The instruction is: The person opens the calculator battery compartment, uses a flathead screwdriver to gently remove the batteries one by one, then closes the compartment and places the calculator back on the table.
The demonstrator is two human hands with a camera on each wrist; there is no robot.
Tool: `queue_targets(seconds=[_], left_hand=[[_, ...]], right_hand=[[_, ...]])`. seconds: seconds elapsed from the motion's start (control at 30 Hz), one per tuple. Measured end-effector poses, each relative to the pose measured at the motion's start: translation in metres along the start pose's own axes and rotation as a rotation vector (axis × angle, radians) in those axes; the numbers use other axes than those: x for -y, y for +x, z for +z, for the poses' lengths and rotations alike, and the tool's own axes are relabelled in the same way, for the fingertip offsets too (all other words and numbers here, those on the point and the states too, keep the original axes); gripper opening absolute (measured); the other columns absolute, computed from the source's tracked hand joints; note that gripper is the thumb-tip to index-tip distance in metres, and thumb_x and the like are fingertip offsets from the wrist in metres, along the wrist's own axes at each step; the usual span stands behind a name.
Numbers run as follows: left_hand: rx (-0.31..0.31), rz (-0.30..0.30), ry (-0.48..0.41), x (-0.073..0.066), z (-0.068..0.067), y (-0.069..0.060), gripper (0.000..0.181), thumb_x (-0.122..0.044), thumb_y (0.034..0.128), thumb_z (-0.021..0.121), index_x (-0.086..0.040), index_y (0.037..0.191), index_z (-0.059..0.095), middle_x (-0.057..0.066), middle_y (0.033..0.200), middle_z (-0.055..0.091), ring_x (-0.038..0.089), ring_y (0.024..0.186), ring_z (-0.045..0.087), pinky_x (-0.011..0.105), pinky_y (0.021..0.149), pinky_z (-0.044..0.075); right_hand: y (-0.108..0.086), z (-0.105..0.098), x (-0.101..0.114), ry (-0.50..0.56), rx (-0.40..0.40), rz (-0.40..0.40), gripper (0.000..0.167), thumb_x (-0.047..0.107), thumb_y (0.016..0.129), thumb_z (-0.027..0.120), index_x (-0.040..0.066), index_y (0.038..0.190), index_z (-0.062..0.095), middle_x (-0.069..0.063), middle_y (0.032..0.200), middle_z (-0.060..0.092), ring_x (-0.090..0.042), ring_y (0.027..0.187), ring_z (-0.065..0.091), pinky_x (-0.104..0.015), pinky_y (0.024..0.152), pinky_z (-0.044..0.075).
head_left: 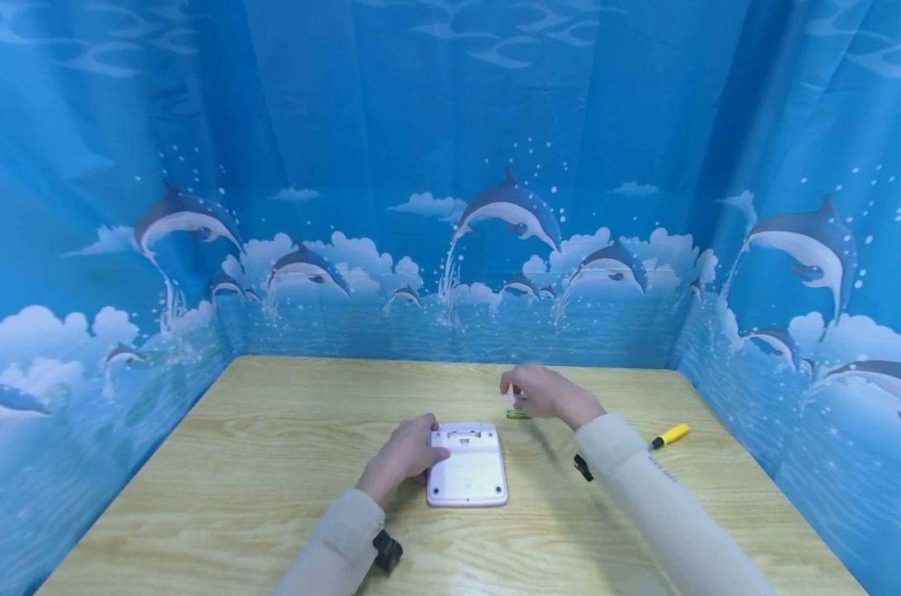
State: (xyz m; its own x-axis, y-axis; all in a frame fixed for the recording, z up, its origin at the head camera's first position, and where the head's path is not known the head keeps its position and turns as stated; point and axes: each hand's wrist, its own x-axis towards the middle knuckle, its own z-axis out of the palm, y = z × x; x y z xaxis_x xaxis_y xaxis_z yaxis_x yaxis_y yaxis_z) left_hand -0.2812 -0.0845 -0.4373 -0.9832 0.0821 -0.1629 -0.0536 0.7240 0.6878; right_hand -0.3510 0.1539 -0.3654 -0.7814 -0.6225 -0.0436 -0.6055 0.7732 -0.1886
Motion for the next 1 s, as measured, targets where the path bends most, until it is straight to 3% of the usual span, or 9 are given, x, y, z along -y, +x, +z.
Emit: queue_targets(seconds=[0.27, 1.0], left_hand=[[-0.003, 0.005, -0.003, 0.0, -0.001, -0.001, 0.035, -0.014, 0.0937, 0.075, -0.003, 0.123, 0.06, 0.012, 0.092, 0.062, 0.021, 0.066, 0.063, 0.029, 0.052, 0.057], [-0.004, 0.014, 0.023, 0.0, -0.003, 0.0, 0.037, -0.014, 0.0927, 0.077, -0.002, 0.124, 0.062, 0.011, 0.089, 0.063, 0.019, 0.06, 0.064, 0.028, 0.049, 0.057]], right_hand=[[0.003, -0.001, 0.013, -0.04, 0.003, -0.041, 0.022, 0.003, 0.094, 0.072, 0.008, 0.116, 0.072, -0.01, 0.107, 0.073, -0.022, 0.097, 0.068, -0.037, 0.084, 0.061], [0.007, 0.004, 0.041, -0.013, 0.07, -0.024, 0.028, 0.004, 0.092, 0.074, 0.01, 0.119, 0.071, -0.005, 0.111, 0.072, -0.018, 0.101, 0.067, -0.032, 0.089, 0.06]])
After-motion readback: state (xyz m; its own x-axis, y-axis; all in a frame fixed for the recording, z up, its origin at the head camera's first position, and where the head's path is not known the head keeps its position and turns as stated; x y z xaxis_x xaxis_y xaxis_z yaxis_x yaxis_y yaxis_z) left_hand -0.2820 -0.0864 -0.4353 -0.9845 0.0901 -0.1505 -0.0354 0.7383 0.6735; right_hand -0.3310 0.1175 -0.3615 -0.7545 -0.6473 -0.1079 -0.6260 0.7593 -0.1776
